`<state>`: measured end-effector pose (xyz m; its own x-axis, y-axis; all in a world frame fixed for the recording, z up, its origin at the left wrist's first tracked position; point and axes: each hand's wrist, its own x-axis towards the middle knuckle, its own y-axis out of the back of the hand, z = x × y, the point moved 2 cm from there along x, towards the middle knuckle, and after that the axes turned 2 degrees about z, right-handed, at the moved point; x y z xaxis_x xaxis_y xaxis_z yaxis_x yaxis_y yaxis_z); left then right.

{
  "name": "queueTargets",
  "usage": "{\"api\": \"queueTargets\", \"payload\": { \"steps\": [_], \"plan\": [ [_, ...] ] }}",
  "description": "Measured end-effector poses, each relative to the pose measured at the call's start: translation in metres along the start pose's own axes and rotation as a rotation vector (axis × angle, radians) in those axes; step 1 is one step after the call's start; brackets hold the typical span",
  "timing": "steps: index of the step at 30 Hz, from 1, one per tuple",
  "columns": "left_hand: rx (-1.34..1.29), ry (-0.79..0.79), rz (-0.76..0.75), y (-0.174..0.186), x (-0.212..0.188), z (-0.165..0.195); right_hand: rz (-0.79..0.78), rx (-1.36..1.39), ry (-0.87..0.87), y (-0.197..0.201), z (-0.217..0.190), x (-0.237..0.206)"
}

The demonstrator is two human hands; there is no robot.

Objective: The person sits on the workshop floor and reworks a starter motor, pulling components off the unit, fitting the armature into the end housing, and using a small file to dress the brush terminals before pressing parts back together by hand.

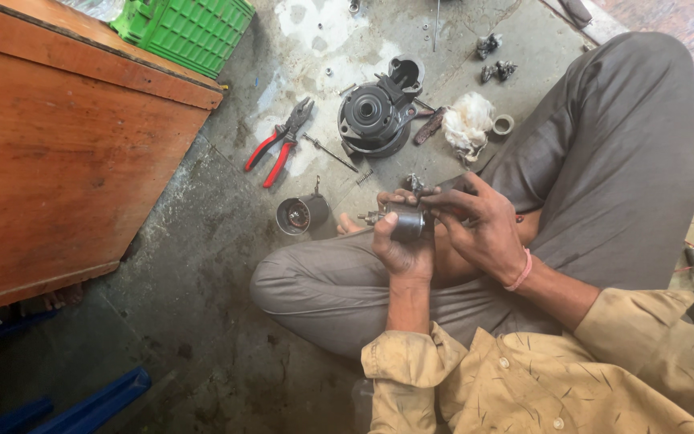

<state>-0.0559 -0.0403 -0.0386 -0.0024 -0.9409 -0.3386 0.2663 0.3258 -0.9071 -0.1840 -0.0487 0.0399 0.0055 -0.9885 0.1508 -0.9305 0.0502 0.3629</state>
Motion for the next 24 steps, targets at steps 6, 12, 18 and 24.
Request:
{"api": "queueTargets", "payload": {
  "steps": [6,12,18,24],
  "plan": [
    [-0.001,-0.023,-0.021,0.0036,0.0029,0.0003,-0.087,-0.092,-0.072,-0.0004,0.0007,-0.0015],
    [-0.016,0.008,0.028,0.0053,0.0008,-0.0005,-0.035,-0.02,0.024,-0.001,-0.0013,-0.004],
    [-0.003,-0.018,0.027,0.0029,0.0017,0.0009,-0.077,-0.109,-0.006,-0.0022,-0.0004,-0.0046],
    [-0.031,0.003,0.054,0.0096,0.0009,0.0001,-0.064,-0.158,0.025,-0.0022,-0.0007,-0.0057]
  ]
}}
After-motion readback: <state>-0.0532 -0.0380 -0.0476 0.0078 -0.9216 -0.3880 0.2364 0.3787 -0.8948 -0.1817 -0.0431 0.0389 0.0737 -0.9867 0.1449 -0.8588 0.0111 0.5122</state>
